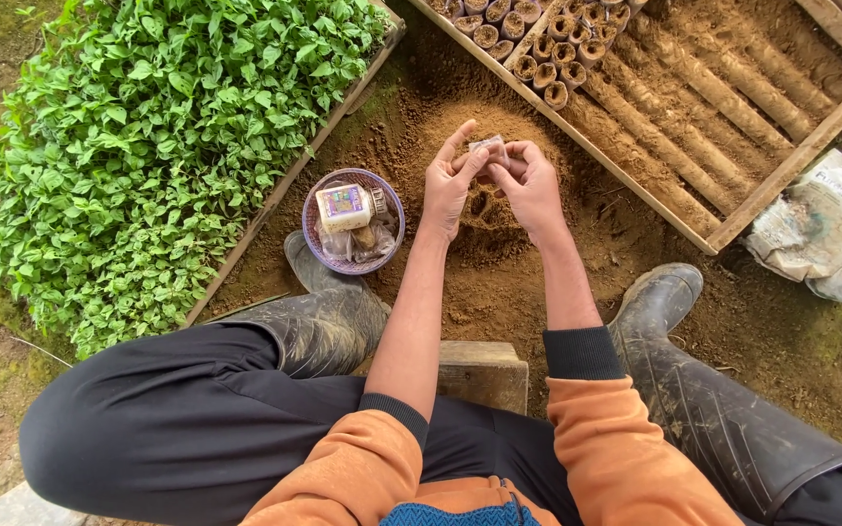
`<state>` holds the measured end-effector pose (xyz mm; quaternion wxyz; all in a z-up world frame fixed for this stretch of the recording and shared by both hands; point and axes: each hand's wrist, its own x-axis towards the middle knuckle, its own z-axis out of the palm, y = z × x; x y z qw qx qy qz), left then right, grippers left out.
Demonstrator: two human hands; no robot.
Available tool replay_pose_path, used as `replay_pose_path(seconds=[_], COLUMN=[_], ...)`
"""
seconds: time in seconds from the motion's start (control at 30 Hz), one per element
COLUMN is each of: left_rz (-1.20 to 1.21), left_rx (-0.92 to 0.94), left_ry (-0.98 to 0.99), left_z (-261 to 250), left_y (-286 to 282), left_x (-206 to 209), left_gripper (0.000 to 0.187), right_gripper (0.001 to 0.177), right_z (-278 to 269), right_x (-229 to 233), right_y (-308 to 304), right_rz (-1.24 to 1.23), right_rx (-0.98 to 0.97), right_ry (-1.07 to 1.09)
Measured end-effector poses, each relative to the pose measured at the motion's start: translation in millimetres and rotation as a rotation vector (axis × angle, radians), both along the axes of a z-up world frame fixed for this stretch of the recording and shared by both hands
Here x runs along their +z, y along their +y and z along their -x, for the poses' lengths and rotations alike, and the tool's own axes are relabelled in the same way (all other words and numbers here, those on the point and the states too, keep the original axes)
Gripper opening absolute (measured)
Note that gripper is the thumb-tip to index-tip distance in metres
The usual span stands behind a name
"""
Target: The person sits cross-legged on the ground and repeatedly scoops soil into small plastic bags, then places the filled bags into a wooden tray. The person handles soil, plastic bags, and a wooden tray filled with seedling bags.
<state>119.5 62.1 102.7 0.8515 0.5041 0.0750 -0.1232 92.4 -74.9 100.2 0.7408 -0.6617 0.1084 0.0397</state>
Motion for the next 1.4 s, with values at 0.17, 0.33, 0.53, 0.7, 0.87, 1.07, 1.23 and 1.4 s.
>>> replay_pose_path(seconds=[0.17,0.33,0.53,0.7,0.87,1.07,1.23,1.4], left_rz=[-0.063,-0.303,-0.888,-1.137,-1.210,-1.196,-1.322,-1.649], left_rx=[0.058,0.131,0.085,-0.121,-0.265,-0.536,-0.704,-0.878], left_ry=[-0.083,-0.245,-0.398,-0.487,-0.533,-0.528,-0.505,-0.746], left_z=[-7.8,-15.6,-31.2,-36.9,-45.0,-47.5,-34.9,-5.3], left_y=[5.1,20.2,46.1,60.2,71.7,68.8,55.6,36.2], left_x=[-1.8,15.3,1.9,22.5,20.5,43.4,26.6,-14.9], left_gripper=[0.056,0.054,0.051,0.035,0.044,0.042,0.032,0.030], right_gripper=[0.027,0.030,0.064,0.091,0.096,0.052,0.037,0.021], right_z=[-9.2,-20.8,9.3,42.2,20.7,8.3,-7.4,-22.4], right_x=[-14.7,-47.6,-48.9,-92.6,-126.5,-180.9,-143.4,-166.1], right_y=[-10.5,-24.2,13.3,21.7,22.4,14.7,11.3,-23.9], right_rz=[0.108,0.453,1.282,1.392,1.444,1.452,1.253,0.745], right_rx=[0.097,0.062,0.215,0.438,0.384,0.310,0.306,0.282], right_ry=[0.030,-0.102,-0.539,-0.370,-0.532,-0.692,-0.616,-0.076])
